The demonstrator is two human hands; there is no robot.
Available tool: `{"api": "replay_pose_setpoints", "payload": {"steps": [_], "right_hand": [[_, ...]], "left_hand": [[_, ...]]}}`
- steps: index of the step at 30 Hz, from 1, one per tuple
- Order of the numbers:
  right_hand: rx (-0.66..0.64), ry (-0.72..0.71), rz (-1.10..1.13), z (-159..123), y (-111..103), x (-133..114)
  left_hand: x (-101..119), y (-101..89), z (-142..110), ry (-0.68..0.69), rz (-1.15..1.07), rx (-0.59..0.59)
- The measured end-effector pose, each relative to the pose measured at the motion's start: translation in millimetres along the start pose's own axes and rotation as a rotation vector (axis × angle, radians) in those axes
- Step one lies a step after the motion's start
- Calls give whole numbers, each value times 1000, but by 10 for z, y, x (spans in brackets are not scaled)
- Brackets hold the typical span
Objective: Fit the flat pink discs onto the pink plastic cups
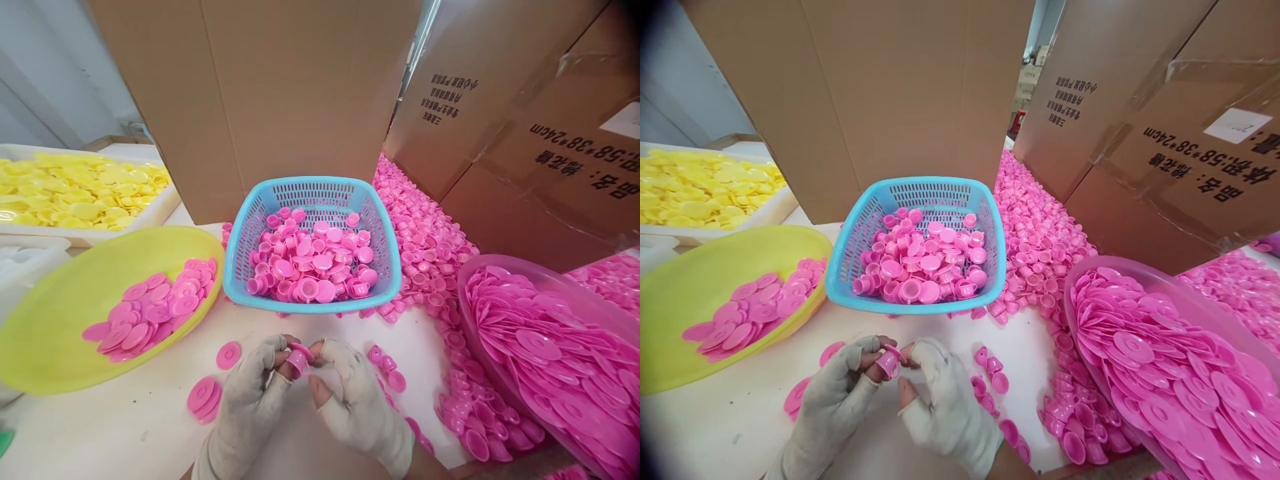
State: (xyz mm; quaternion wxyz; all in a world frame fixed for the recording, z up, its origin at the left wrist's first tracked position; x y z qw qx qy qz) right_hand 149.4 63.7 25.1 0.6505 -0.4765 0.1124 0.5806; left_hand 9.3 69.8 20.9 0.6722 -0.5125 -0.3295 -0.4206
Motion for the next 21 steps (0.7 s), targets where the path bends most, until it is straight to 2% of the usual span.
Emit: {"api": "replay_pose_setpoints", "payload": {"steps": [5,11,14,21], "right_hand": [[13,76,-35,-9,63,16],[64,133,-80,-38,59,86],[76,138,-103,-50,39,113],[17,179,-67,-42,68,127]], "left_hand": [[163,-12,-17,131,129,36],[154,66,-28,92,64,-83],[175,60,-9,115,90,-64],[212,42,-13,127,123,-42]]}}
Point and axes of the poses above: each hand's wrist, its own z-axis towards the middle knuckle, its own y-axis out of the palm, x = y × z, the point moved 7 cm from there along z, towards the middle knuckle, and after that the axes turned 12 degrees about -y, right-handed, at the moved point
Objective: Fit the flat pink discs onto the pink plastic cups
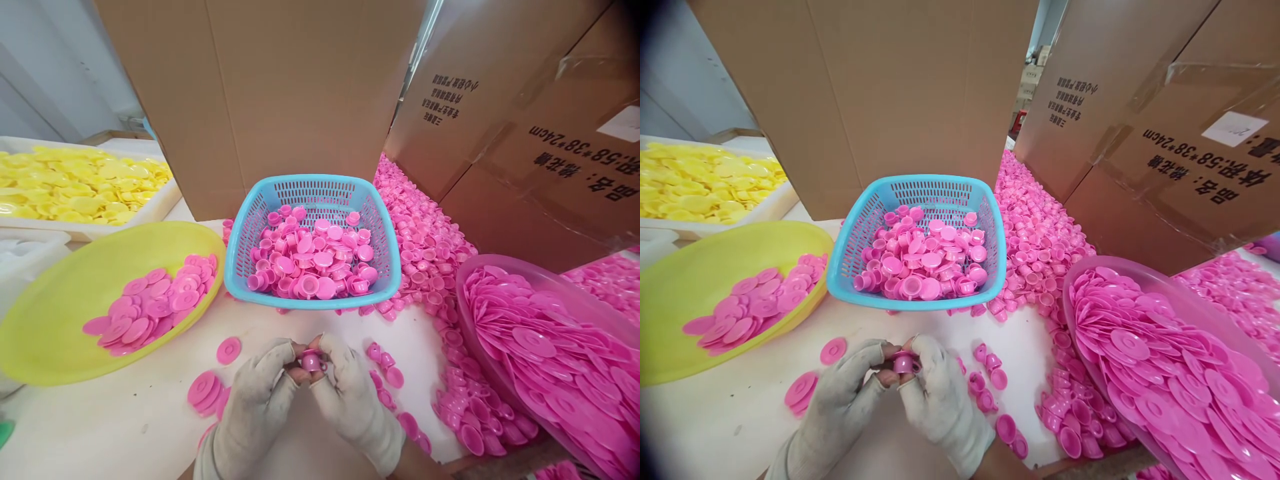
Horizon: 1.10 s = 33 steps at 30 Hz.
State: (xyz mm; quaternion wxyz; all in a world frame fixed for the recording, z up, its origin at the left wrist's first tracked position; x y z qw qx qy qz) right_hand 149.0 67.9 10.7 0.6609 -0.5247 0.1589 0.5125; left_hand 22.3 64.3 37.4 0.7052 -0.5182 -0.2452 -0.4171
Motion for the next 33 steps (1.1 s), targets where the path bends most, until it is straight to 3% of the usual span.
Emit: {"api": "replay_pose_setpoints", "payload": {"steps": [9,20,25,33], "right_hand": [[-13,10,34,24,25,7],[-75,-116,-158,6,28,-107],[21,-98,6,17,-32,-75],[15,-58,103,25,-30,-66]], "left_hand": [[-93,47,-4,-148,-83,-91],[-104,10,-55,-164,-39,-28],[-172,24,-57,-216,-133,-61],[19,-77,-81,-18,-22,45]]}}
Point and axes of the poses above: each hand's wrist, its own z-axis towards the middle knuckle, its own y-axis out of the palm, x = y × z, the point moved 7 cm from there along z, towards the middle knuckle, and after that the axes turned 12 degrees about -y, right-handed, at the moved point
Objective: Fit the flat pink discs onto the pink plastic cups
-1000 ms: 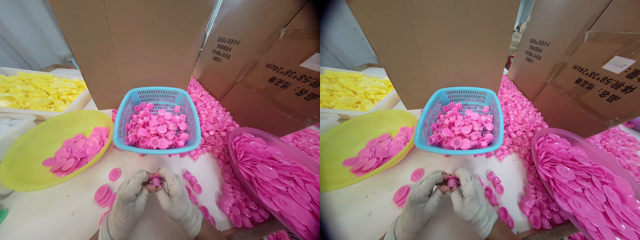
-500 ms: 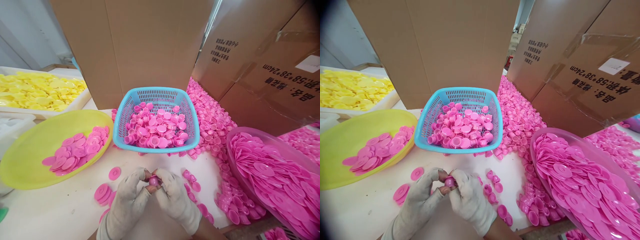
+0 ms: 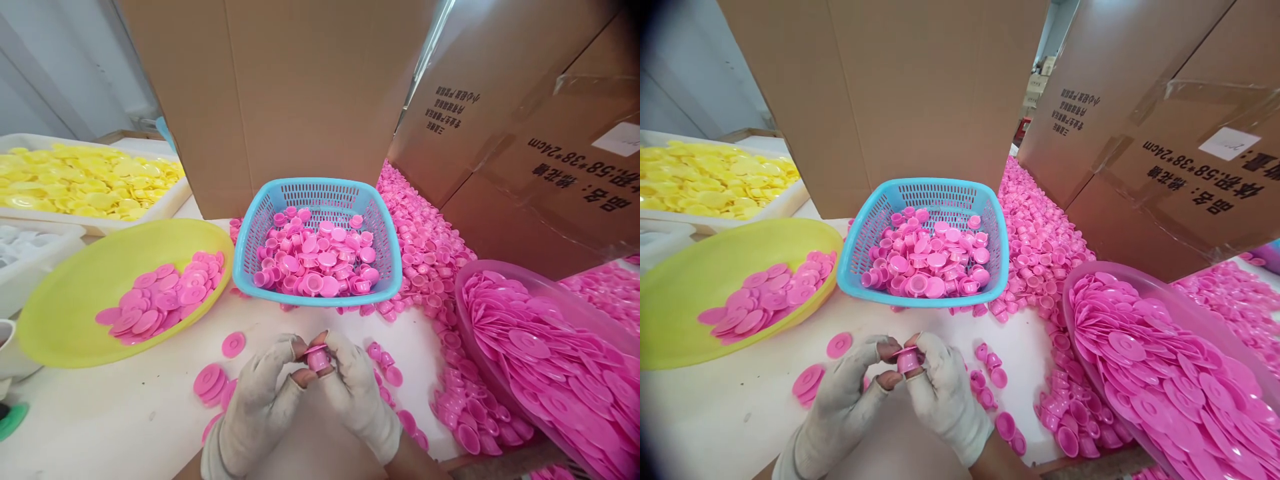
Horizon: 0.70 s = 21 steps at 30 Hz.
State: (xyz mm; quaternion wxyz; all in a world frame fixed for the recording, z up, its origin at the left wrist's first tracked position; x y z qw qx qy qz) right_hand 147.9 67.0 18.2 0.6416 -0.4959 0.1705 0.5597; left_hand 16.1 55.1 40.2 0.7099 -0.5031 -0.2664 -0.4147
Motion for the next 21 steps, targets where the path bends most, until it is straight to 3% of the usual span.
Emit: {"api": "replay_pose_setpoints", "payload": {"steps": [6,11,15,21], "right_hand": [[21,-43,-93,5,-29,-27],[50,29,64,-27,42,-16],[84,142,138,-83,84,-25],[49,124,159,-62,130,-85]], "left_hand": [[100,10,-21,63,33,11],[151,-23,-62,104,33,34],[180,-50,-46,62,-17,-5],[207,-77,-32,25,-26,9]]}}
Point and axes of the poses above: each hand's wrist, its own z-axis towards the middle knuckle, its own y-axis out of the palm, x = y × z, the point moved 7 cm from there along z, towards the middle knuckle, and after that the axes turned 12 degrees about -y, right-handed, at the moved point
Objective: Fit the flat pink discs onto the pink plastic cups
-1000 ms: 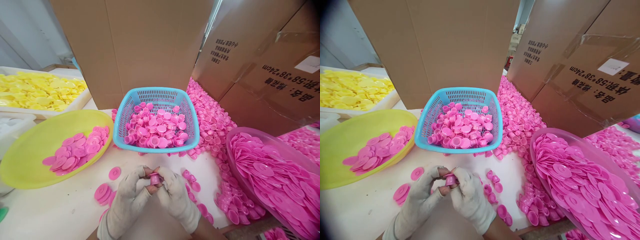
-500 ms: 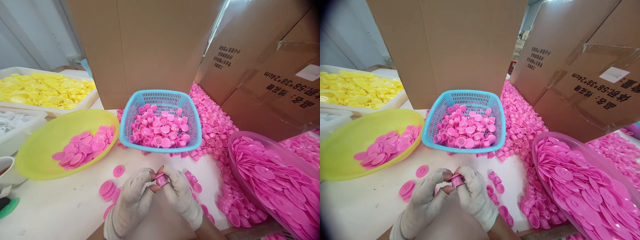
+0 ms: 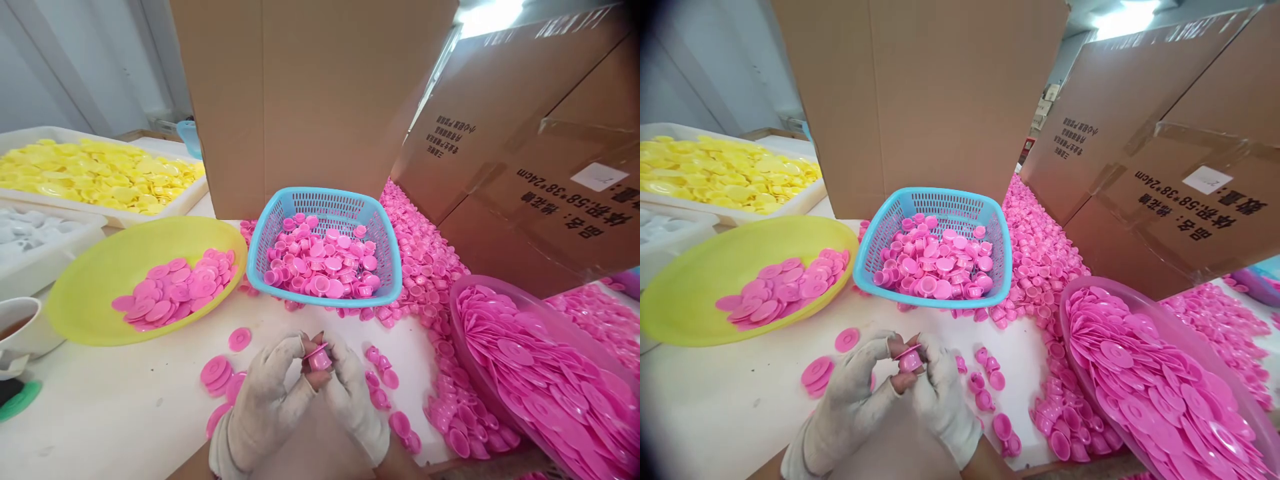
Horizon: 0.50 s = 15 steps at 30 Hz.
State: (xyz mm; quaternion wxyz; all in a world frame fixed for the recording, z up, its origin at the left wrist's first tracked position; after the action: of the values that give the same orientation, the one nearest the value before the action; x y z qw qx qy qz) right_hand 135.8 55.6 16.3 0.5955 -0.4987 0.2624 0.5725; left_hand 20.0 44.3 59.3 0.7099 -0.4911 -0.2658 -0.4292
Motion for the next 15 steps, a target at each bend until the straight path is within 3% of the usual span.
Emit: {"api": "replay_pose_setpoints", "payload": {"steps": [8,11,15], "right_hand": [[-38,-91,-123,100,-40,-50],[-6,-202,-282,368,-333,-210],[299,-348,-567,723,-978,-540]], "left_hand": [[-166,0,12,-82,8,-11],[-313,116,2,-179,-23,-95],[-359,485,-71,-125,106,-235]]}}
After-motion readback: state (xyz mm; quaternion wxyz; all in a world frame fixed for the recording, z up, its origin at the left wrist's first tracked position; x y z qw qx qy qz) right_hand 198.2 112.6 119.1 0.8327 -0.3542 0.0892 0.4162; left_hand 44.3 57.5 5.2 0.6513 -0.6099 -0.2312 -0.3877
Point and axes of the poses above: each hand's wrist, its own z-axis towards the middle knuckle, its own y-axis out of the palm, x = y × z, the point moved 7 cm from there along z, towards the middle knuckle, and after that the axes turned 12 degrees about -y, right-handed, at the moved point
